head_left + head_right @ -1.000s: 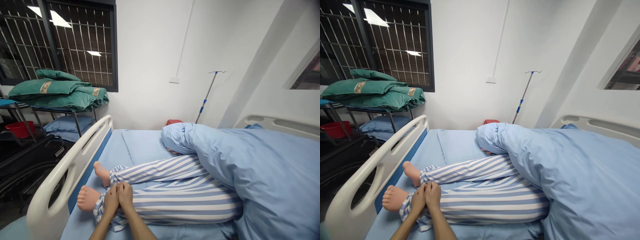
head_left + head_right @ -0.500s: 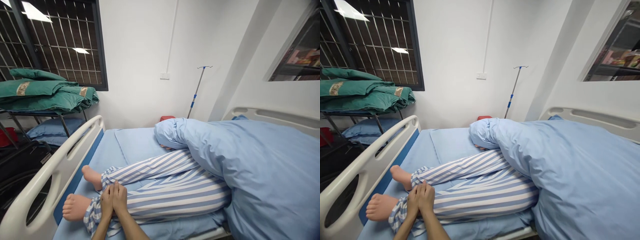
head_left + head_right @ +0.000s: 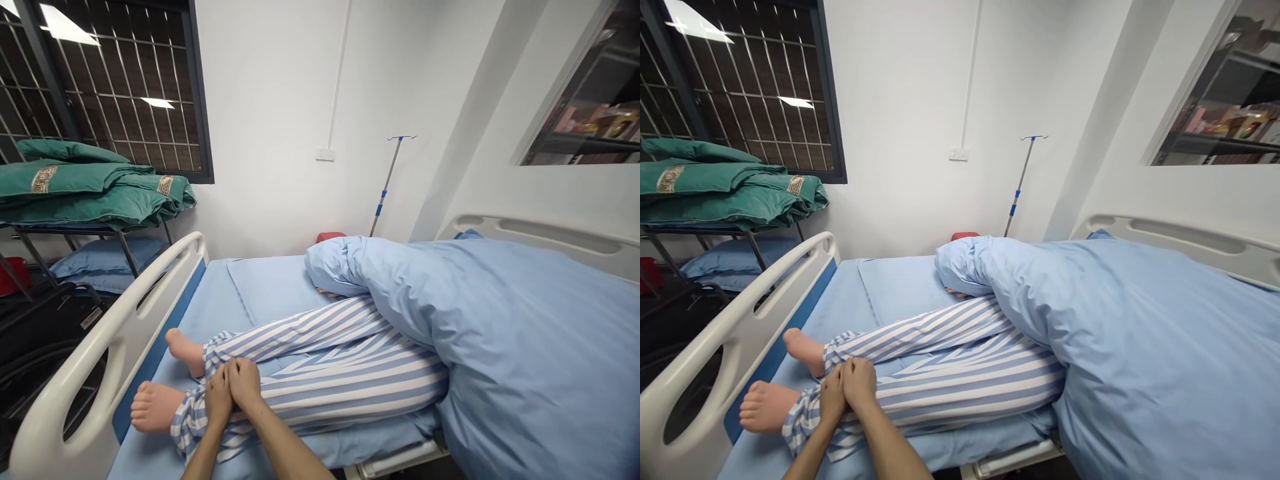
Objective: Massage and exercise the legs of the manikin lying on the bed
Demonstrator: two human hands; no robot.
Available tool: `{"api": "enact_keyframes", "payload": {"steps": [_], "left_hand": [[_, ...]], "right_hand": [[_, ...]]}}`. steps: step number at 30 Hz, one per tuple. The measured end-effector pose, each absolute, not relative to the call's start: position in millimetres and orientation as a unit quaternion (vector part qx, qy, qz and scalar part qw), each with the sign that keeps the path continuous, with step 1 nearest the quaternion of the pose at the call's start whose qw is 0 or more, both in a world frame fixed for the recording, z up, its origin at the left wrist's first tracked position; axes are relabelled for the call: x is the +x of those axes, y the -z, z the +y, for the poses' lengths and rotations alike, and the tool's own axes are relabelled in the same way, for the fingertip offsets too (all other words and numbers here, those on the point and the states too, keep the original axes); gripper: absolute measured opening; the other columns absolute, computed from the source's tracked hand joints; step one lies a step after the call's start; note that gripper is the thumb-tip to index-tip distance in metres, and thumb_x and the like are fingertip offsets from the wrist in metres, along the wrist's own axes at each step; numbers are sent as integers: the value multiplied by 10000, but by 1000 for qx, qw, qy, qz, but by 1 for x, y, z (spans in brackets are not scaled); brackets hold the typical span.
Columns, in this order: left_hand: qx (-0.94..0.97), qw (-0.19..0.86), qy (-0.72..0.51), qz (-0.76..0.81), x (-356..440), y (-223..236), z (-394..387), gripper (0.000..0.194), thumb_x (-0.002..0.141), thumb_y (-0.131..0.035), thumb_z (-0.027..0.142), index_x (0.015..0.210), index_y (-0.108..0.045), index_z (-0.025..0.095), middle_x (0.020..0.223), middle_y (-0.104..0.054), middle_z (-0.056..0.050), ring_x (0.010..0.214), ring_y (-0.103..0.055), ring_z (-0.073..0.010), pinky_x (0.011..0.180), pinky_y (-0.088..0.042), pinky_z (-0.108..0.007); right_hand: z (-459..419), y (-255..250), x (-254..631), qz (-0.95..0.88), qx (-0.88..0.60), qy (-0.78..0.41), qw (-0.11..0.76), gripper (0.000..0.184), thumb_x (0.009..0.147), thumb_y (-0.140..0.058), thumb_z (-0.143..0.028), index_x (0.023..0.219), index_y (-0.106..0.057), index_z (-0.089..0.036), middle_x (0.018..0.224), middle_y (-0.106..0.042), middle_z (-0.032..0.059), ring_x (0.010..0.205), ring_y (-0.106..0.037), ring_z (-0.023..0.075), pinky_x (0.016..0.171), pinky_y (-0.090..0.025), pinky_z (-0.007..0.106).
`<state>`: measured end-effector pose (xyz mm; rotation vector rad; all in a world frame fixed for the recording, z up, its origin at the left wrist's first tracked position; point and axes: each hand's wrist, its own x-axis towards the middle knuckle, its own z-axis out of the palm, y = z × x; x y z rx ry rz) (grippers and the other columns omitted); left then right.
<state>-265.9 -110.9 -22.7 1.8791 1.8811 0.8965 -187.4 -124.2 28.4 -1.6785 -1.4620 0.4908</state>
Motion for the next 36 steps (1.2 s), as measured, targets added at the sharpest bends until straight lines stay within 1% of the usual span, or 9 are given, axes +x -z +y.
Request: {"api": "enact_keyframes", "payload": {"steps": [6,11,13,19,25,28,31,33,36], "left_hand": [[682,101,-242,683,-262,22,-112,248,815,-355,135,970,-542,185,881,-644,-69,790,-582,-170,654,-358,-247],[691,99,-220,682,-260,17,-116,219,862,-345,261,868,-552,193,793,-640,-53,722,-571,-171,598,-326,-246],[689,95,-207,688,-258,15,-118,223,864,-346,292,884,-546,194,768,-638,-53,709,-566,-180,575,-303,-250],[697,80,-188,687,-255,13,-121,222,863,-342,262,907,-546,188,798,-647,-60,718,-573,-185,577,-297,-252],[695,82,-180,691,-253,11,-122,271,831,-374,255,1017,-557,183,876,-653,-95,744,-583,-202,619,-357,-269],[715,131,-211,654,-250,-1,-118,232,828,-352,271,849,-564,181,844,-649,-82,739,-574,-185,638,-362,-266],[686,179,-287,644,-242,-16,-113,290,826,-322,339,641,-488,189,660,-606,-40,642,-540,-163,607,-358,-255],[640,221,-351,647,-234,-21,-112,326,805,-332,403,594,-465,193,585,-571,-22,600,-517,-160,581,-359,-253],[576,287,-427,635,-223,-15,-114,356,768,-347,468,601,-492,190,579,-576,-26,594,-508,-167,563,-368,-258]], "right_hand": [[-137,-59,-175,-639,-607,-140,452,480,900,-282,-322,591,-613,-161,566,-611,15,491,-464,91,489,-210,242],[-148,-24,-171,-627,-642,-126,424,468,901,-303,-345,617,-630,-166,594,-639,48,533,-528,111,507,-227,244],[-149,-13,-171,-610,-665,-115,416,472,904,-297,-357,633,-637,-173,621,-653,61,550,-549,122,514,-233,246],[-146,-12,-171,-600,-668,-129,421,454,898,-308,-338,629,-638,-179,643,-666,58,574,-569,130,519,-251,245],[-143,-13,-165,-570,-651,-171,471,412,868,-340,-276,595,-629,-170,571,-628,36,503,-500,111,497,-262,223],[-141,-14,-163,-549,-642,-197,498,424,862,-342,-294,576,-626,-162,546,-614,35,487,-485,112,483,-266,217],[-139,-18,-161,-533,-613,-236,534,480,879,-308,-358,602,-642,-154,557,-620,43,512,-507,122,476,-285,208],[-138,-21,-159,-520,-595,-262,554,530,891,-267,-397,621,-649,-146,571,-628,52,519,-514,128,472,-301,206],[-138,-21,-157,-502,-583,-284,573,559,896,-239,-414,605,-633,-145,571,-627,60,511,-511,130,474,-317,212]]}}
